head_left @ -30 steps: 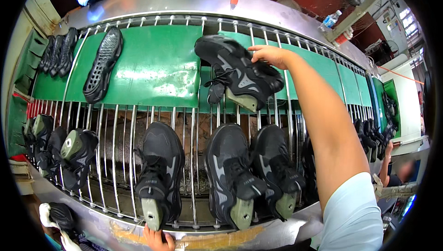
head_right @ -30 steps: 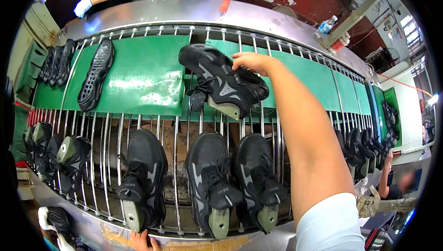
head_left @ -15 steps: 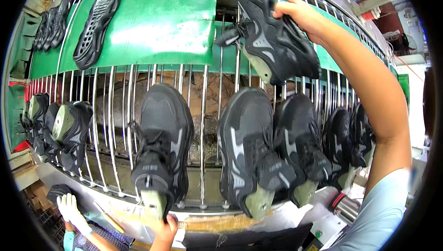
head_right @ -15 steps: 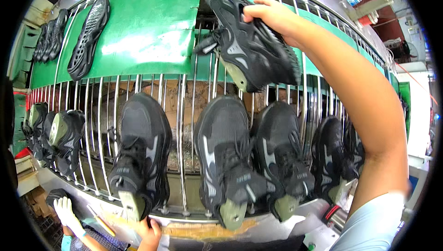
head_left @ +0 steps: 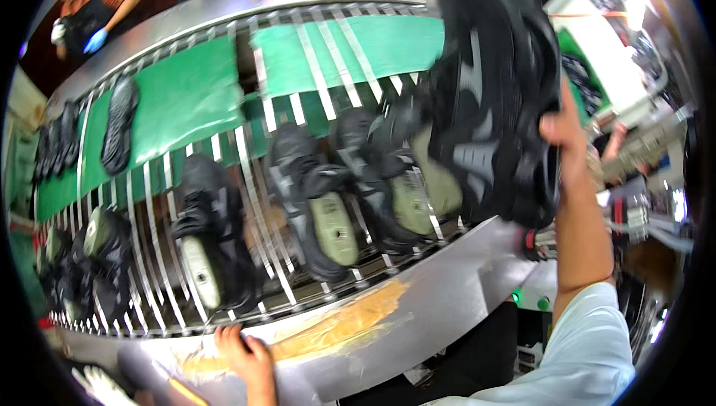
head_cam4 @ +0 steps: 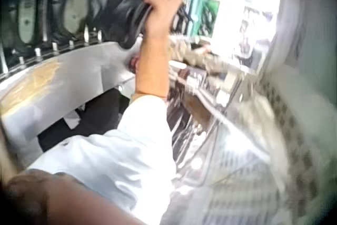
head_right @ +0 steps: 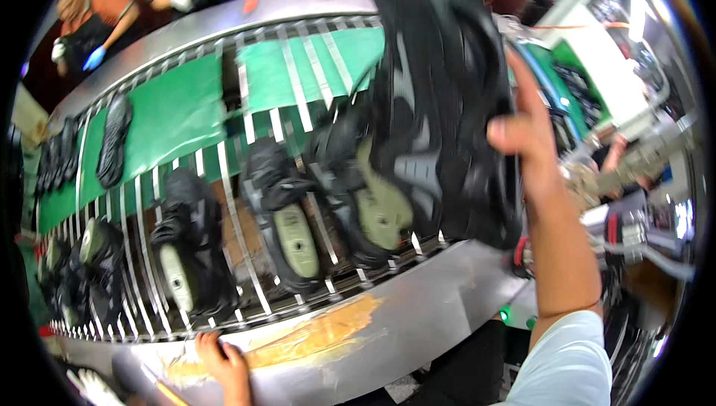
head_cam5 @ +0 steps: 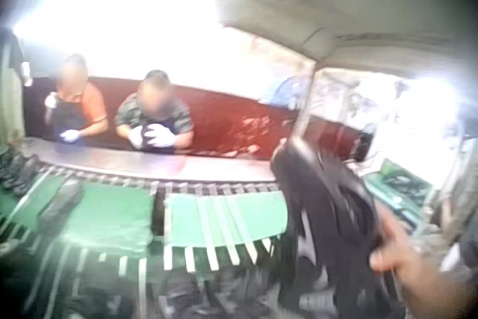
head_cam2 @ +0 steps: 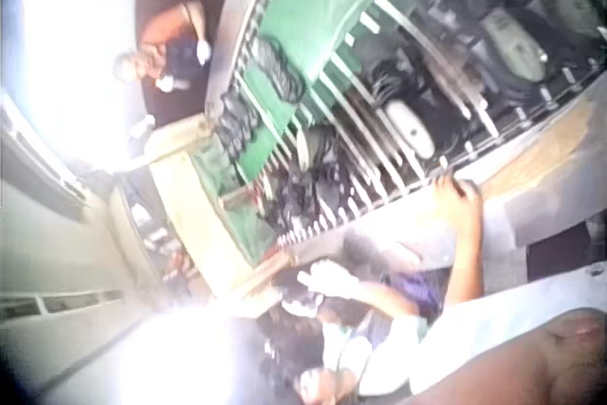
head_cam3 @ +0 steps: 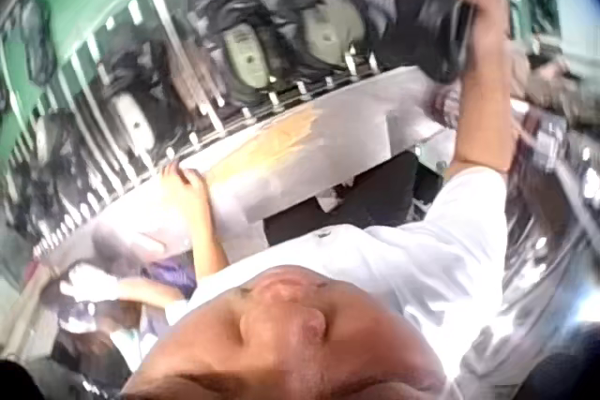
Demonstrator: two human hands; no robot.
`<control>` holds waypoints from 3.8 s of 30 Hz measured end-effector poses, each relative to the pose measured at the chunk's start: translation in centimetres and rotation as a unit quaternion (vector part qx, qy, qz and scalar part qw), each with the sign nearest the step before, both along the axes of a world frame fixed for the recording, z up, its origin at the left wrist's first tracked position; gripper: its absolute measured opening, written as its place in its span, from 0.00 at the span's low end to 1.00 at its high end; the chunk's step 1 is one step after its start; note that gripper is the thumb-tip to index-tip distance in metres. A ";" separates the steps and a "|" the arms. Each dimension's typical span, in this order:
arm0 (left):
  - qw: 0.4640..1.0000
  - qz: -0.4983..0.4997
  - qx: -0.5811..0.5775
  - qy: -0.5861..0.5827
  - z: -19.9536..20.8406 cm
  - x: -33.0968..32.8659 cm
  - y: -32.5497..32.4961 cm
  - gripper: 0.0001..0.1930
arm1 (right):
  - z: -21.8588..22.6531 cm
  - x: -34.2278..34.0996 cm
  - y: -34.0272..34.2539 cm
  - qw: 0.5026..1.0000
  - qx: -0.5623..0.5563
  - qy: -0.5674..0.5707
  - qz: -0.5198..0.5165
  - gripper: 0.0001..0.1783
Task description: The person takes a shoe from the conveyor belt, places it into a molding machine, closes the machine lids, and later removes the shoe from the machine.
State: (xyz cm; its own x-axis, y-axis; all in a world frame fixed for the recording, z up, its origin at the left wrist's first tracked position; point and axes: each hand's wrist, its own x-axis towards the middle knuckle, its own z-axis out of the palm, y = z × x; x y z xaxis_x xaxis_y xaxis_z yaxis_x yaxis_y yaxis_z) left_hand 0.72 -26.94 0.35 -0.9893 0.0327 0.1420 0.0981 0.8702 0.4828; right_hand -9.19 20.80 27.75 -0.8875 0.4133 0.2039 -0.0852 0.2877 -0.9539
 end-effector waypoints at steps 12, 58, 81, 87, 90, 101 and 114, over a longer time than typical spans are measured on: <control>0.994 -0.025 -0.104 -0.023 5.5 5.3 4.9 0.23 | -6.2 43.7 1.5 0.943 -0.237 0.008 -0.233 0.49; 0.993 0.078 -0.093 0.000 -0.8 15.2 11.1 0.20 | -6.0 67.4 20.9 0.725 0.376 -0.368 -0.445 0.39; 0.591 -0.215 0.561 -0.538 1.8 36.9 53.5 0.17 | 9.2 86.7 -0.9 0.860 0.015 0.418 0.294 0.12; 0.710 -0.300 0.376 -0.515 4.3 32.4 50.1 0.23 | 7.8 89.7 0.3 0.864 0.014 0.409 0.293 0.12; 0.724 -0.249 0.433 -0.477 2.6 26.8 46.3 0.21 | 9.4 89.2 1.1 0.861 0.024 0.399 0.313 0.12; 0.884 -0.053 0.409 -0.221 2.2 19.2 28.9 0.12 | -0.6 94.2 18.5 0.670 0.392 -0.064 -0.627 0.30; 0.767 0.002 0.573 -0.288 -0.8 20.7 20.6 0.09 | -5.1 108.7 34.5 0.531 0.119 -0.372 -0.752 0.50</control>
